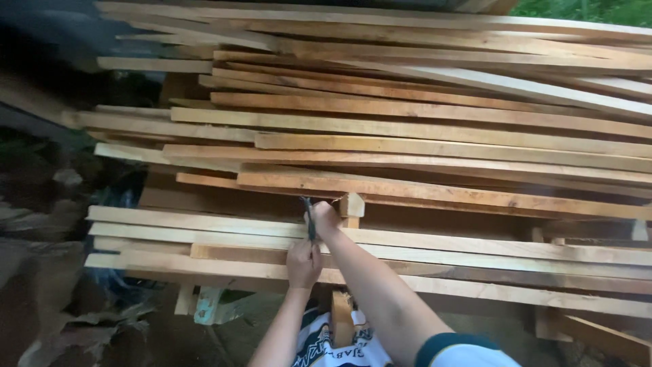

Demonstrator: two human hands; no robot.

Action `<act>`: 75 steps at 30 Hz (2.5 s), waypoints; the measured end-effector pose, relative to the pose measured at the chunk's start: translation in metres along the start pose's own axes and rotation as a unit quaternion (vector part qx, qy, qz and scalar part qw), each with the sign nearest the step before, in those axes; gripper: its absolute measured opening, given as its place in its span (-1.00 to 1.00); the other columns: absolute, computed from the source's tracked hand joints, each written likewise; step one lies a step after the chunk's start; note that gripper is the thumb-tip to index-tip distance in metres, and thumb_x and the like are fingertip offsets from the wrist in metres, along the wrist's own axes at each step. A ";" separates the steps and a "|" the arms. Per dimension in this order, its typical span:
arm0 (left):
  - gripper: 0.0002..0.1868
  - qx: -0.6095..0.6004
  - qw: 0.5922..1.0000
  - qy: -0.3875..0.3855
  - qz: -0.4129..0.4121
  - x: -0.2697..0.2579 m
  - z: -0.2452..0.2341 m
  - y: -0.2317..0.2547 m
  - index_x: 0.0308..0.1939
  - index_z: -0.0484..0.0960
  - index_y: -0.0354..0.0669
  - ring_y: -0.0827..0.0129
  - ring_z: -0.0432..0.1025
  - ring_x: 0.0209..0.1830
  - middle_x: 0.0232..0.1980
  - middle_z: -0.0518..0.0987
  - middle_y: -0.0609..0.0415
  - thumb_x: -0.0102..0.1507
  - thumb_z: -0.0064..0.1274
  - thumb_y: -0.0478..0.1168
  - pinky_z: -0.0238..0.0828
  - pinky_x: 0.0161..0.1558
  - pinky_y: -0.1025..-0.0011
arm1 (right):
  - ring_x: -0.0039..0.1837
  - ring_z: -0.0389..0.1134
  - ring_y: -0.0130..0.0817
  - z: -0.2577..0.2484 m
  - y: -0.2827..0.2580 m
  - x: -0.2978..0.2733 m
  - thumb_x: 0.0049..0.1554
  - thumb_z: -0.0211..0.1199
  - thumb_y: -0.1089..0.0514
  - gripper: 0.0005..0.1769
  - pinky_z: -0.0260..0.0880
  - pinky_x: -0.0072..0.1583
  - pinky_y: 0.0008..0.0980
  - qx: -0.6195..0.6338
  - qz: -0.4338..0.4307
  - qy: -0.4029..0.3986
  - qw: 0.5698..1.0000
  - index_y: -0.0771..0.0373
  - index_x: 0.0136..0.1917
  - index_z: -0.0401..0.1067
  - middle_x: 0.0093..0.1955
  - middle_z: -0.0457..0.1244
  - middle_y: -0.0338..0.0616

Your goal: Bundling long strips of wood using black plastic strapping.

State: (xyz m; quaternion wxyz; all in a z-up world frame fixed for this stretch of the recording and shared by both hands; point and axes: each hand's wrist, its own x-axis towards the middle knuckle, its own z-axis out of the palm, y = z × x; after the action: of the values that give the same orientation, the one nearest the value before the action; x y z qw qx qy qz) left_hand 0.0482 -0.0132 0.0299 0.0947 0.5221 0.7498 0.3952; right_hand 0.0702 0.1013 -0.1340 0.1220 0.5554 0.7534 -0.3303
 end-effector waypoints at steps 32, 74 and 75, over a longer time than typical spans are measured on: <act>-0.45 -0.189 0.902 -0.064 -0.383 0.001 -0.006 -0.036 -0.39 0.56 -0.15 0.11 0.51 -0.17 -0.37 0.59 -0.08 0.49 -0.23 0.14 0.36 -0.07 0.27 | -0.04 0.49 -0.35 -0.032 0.007 -0.031 0.05 0.45 0.04 -0.82 0.41 0.03 -0.43 0.364 -0.047 -0.015 0.930 -0.05 -0.03 0.64 -0.19 0.47 -0.30; -0.78 0.148 0.904 -0.297 -0.271 0.055 -0.002 -0.085 -0.07 0.79 0.40 0.24 0.51 0.24 0.07 0.71 0.36 0.25 0.16 0.10 0.37 0.28 0.10 | 0.08 0.49 -0.34 -0.073 0.015 -0.063 0.14 0.32 -0.31 -0.65 0.44 0.08 -0.33 0.302 -0.065 -0.070 0.948 -0.06 -0.04 0.58 -0.10 0.47 -0.34; -0.75 0.160 0.894 -0.322 -0.267 0.053 0.002 -0.093 -0.05 0.79 0.38 0.26 0.47 0.28 0.13 0.69 0.38 0.24 0.15 0.14 0.31 0.33 0.07 | 0.09 0.49 -0.28 -0.067 0.016 -0.063 0.14 0.34 -0.28 -0.63 0.44 0.08 -0.28 0.321 -0.062 -0.058 0.943 0.00 -0.02 0.58 -0.09 0.47 -0.27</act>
State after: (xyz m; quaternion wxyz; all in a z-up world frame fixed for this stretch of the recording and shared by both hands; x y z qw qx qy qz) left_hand -0.0403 0.0200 -0.0213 0.3483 0.4090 0.8425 0.0396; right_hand 0.1194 0.0984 -0.0544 -0.0397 0.4969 0.6321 -0.5932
